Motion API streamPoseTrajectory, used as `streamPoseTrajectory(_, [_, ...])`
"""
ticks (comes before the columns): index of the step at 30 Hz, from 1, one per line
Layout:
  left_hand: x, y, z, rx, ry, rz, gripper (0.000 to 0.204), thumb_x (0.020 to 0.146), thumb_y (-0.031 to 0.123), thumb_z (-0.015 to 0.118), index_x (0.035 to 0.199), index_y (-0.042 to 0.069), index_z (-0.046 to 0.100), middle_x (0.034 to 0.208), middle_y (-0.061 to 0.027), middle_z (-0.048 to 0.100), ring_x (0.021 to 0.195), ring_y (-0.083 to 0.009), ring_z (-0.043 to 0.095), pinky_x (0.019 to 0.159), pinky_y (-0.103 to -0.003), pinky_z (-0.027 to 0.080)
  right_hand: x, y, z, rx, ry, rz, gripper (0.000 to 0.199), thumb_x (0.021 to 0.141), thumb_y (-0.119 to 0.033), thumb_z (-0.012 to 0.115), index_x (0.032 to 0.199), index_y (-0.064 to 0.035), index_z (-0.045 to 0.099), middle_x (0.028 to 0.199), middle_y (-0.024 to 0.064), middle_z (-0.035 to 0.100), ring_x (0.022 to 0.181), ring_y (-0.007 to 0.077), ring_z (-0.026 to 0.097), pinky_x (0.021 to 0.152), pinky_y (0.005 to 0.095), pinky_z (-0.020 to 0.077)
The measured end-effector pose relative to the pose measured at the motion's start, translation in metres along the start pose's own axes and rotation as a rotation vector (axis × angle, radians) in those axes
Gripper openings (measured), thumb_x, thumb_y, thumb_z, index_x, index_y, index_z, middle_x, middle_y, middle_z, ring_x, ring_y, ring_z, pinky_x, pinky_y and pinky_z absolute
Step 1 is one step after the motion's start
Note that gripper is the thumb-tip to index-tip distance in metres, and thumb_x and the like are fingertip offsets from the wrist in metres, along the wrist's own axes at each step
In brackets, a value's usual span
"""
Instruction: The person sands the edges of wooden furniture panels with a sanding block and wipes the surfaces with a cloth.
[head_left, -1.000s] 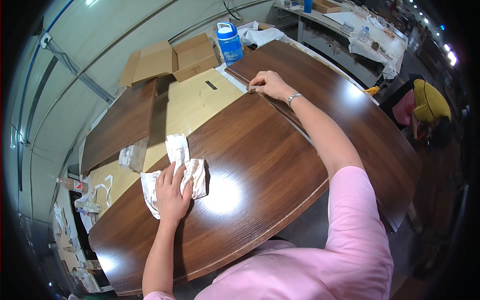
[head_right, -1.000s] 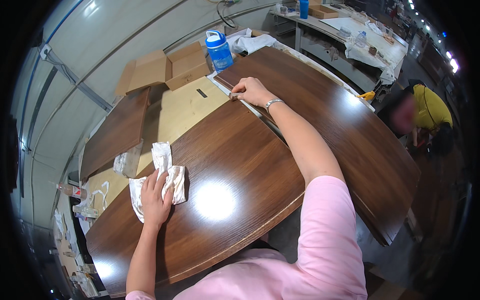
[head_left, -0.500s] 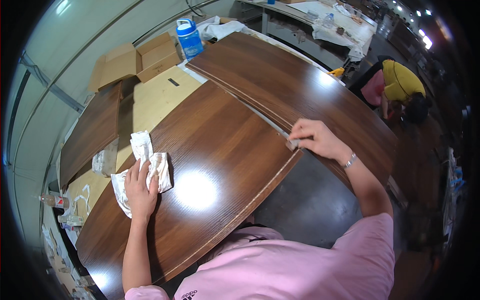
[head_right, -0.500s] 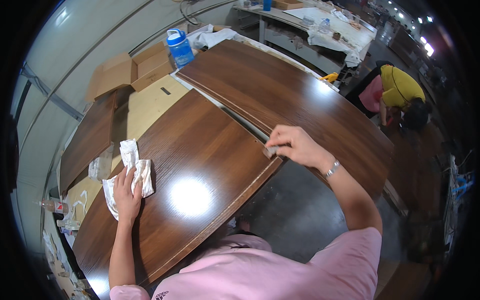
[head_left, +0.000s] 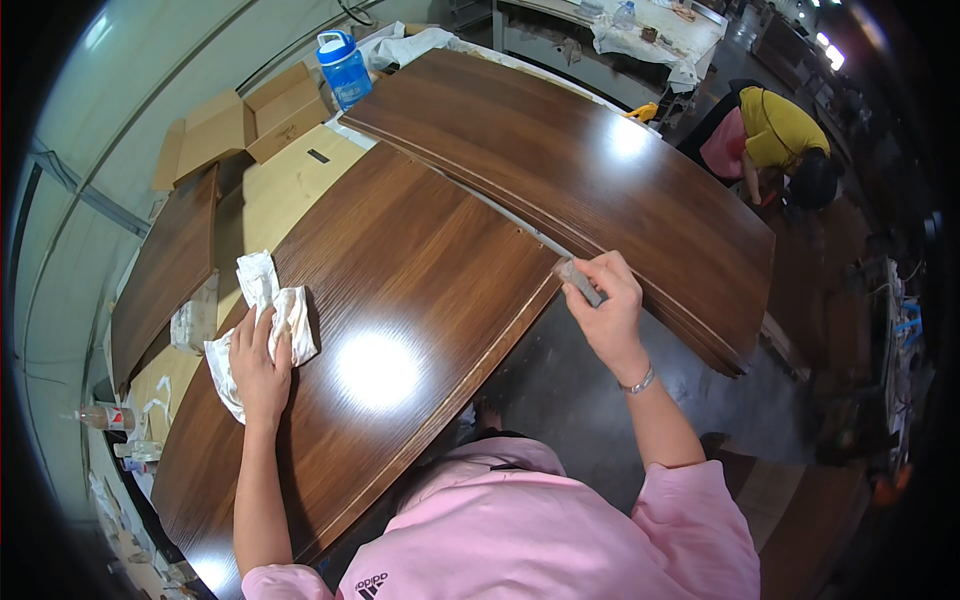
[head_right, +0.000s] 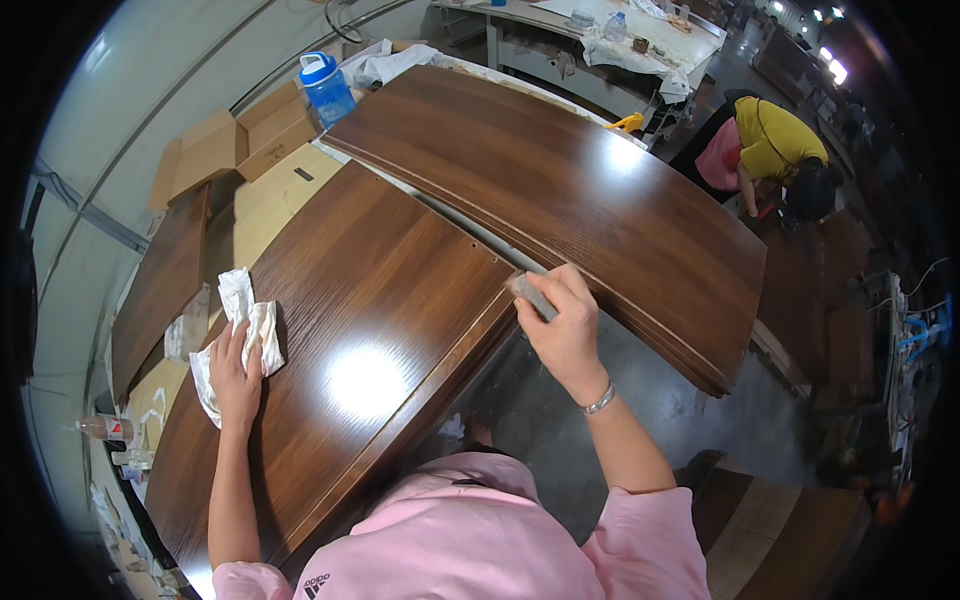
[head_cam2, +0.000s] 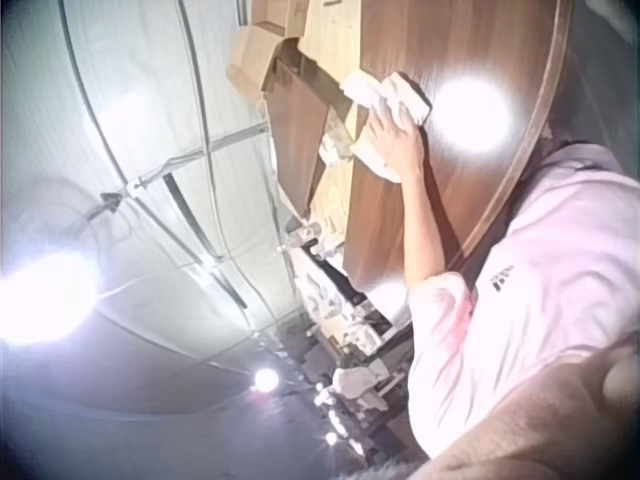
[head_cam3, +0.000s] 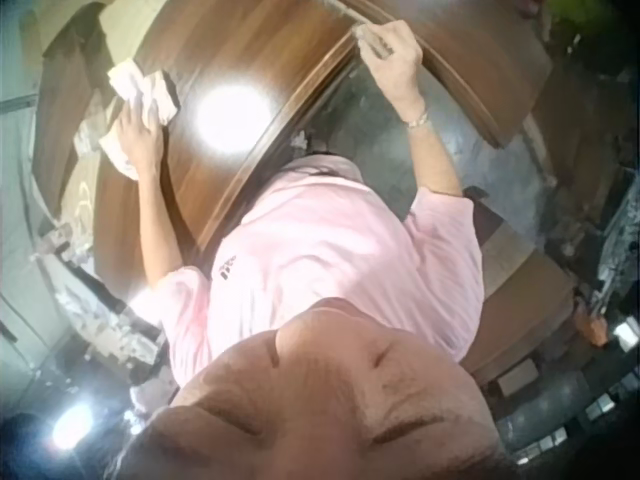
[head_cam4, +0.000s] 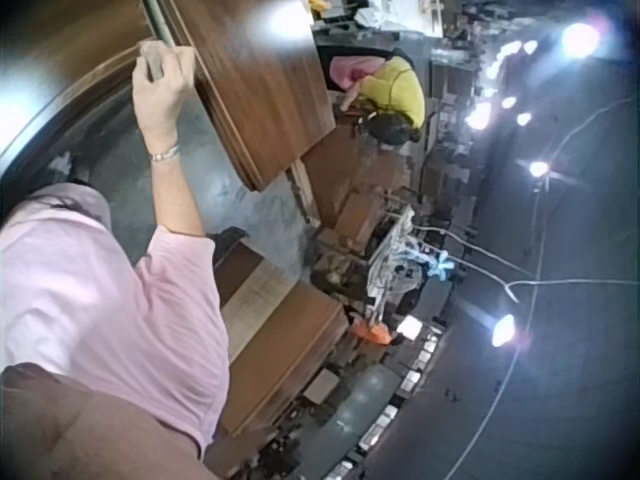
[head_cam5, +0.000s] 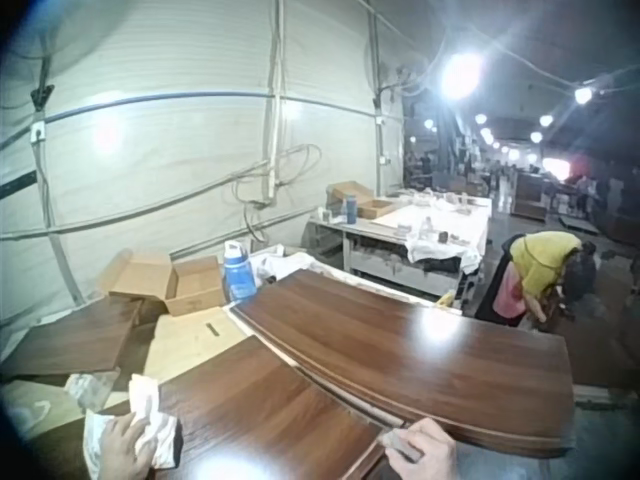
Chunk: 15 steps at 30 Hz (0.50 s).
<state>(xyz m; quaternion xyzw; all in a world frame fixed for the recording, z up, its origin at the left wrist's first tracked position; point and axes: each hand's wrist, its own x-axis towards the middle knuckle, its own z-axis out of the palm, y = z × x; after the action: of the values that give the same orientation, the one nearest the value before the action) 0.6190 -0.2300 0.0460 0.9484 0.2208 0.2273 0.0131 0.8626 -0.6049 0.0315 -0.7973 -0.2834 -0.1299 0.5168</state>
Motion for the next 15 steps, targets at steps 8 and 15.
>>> streamPoseTrajectory(8, [0.0, 0.0, -0.003, 0.023, 0.008, 0.001, 0.038, 0.09, 0.02, 0.063, 0.123, 0.003, 0.063, 0.131, -0.02, 0.058, 0.12, -0.0383, 0.053, 0.103, -0.048, 0.04, -0.071, -0.068, 0.035, 0.093, -0.158, -0.235, 0.034, 0.067, 0.004, 0.077, 0.1, 0.0019, 0.069, 0.084, 0.0112, 0.057, 0.074, 0.0281, 0.058, 0.065, 0.038, 0.0499])
streamPoseTrajectory(15, [-0.04, -0.02, -0.034, -0.099, -0.06, 0.109, 0.04, 0.088, 0.026, 0.065, 0.123, 0.007, 0.064, 0.133, -0.018, 0.058, 0.121, -0.0372, 0.052, 0.104, -0.046, 0.04, -0.116, -0.113, 0.061, 0.113, -0.189, -0.26, 0.036, 0.066, 0.006, 0.076, 0.1, 0.0024, 0.067, 0.082, 0.013, 0.056, 0.074, 0.03, 0.057, 0.065, 0.039, 0.049])
